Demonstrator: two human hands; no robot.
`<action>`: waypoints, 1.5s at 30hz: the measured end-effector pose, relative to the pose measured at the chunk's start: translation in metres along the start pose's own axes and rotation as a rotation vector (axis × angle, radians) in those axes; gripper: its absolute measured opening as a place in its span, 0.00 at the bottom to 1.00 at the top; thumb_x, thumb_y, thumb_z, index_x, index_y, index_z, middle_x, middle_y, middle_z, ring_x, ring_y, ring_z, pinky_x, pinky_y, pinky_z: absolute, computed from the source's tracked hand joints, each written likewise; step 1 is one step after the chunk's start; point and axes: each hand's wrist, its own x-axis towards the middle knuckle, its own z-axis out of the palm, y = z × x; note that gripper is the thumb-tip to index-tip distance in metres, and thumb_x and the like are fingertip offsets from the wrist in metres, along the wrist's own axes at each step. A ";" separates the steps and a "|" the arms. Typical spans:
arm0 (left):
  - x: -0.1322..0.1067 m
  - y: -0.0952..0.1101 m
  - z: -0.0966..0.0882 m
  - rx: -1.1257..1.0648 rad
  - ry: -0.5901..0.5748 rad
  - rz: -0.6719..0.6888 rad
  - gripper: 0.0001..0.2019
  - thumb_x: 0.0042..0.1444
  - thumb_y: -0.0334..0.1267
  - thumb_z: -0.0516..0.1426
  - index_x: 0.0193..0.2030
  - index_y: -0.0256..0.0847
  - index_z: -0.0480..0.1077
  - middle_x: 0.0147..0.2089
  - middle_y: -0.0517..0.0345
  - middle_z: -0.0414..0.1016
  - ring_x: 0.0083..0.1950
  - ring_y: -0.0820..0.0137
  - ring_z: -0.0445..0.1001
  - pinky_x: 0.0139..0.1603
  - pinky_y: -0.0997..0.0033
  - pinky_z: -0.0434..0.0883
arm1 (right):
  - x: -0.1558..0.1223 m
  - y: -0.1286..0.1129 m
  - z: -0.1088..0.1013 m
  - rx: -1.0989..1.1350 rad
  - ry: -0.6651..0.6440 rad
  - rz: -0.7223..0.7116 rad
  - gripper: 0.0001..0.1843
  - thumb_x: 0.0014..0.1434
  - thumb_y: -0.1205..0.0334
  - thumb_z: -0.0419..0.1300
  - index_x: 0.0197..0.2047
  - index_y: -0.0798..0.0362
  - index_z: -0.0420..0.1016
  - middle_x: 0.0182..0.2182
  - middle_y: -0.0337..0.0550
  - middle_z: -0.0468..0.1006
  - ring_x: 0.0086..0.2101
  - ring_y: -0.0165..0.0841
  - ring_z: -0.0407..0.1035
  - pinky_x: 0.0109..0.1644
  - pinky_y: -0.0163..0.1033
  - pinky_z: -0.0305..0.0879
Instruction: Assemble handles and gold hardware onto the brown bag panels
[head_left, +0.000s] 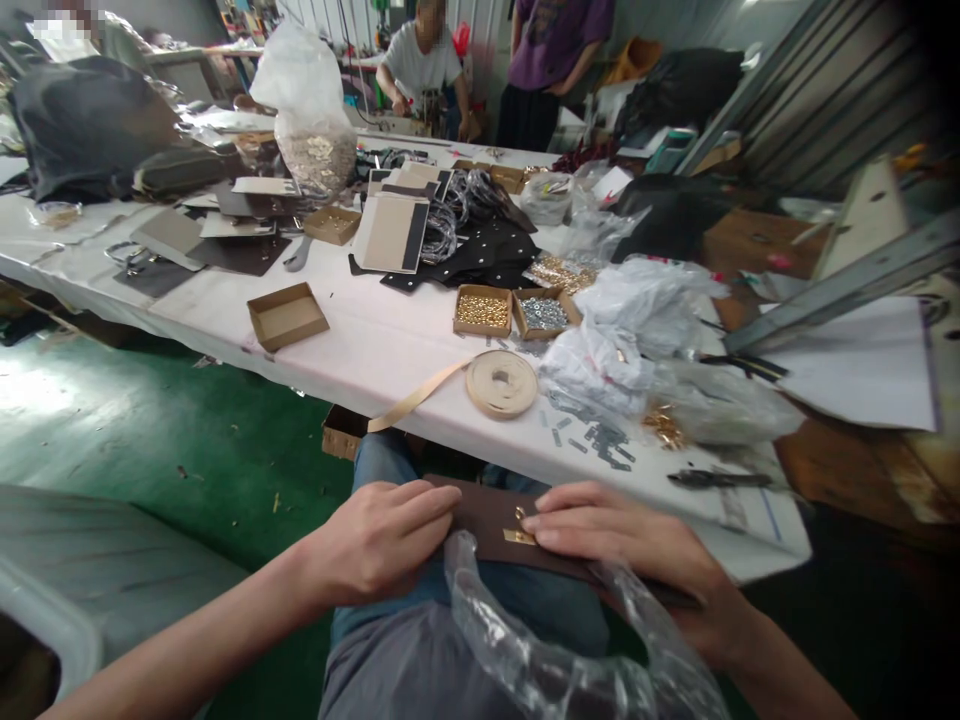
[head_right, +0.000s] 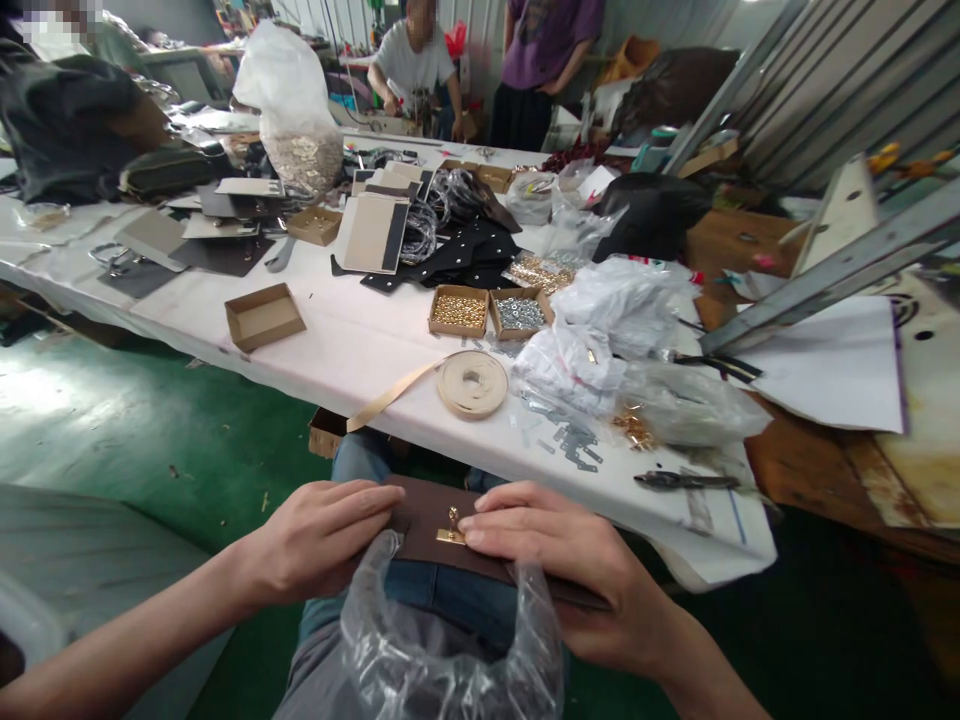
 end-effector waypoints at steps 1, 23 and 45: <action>0.000 0.000 0.001 -0.061 -0.002 -0.031 0.12 0.73 0.28 0.55 0.58 0.36 0.77 0.61 0.36 0.86 0.50 0.57 0.89 0.43 0.60 0.89 | 0.000 0.000 0.003 0.037 0.006 0.014 0.22 0.79 0.55 0.64 0.72 0.48 0.81 0.58 0.54 0.90 0.59 0.48 0.85 0.67 0.51 0.82; 0.044 -0.003 0.011 -0.903 -0.237 -0.858 0.23 0.66 0.51 0.69 0.27 0.38 0.73 0.25 0.67 0.61 0.27 0.76 0.57 0.25 0.72 0.52 | -0.025 0.031 0.019 0.260 0.252 0.798 0.23 0.64 0.45 0.79 0.55 0.49 0.88 0.45 0.45 0.91 0.42 0.43 0.86 0.44 0.39 0.82; 0.146 -0.168 0.049 -0.454 -0.143 -1.118 0.31 0.63 0.65 0.71 0.50 0.35 0.78 0.33 0.46 0.84 0.24 0.65 0.78 0.23 0.68 0.69 | 0.068 0.194 -0.037 -0.075 0.625 0.950 0.34 0.47 0.41 0.84 0.52 0.52 0.87 0.45 0.51 0.91 0.42 0.47 0.83 0.44 0.46 0.77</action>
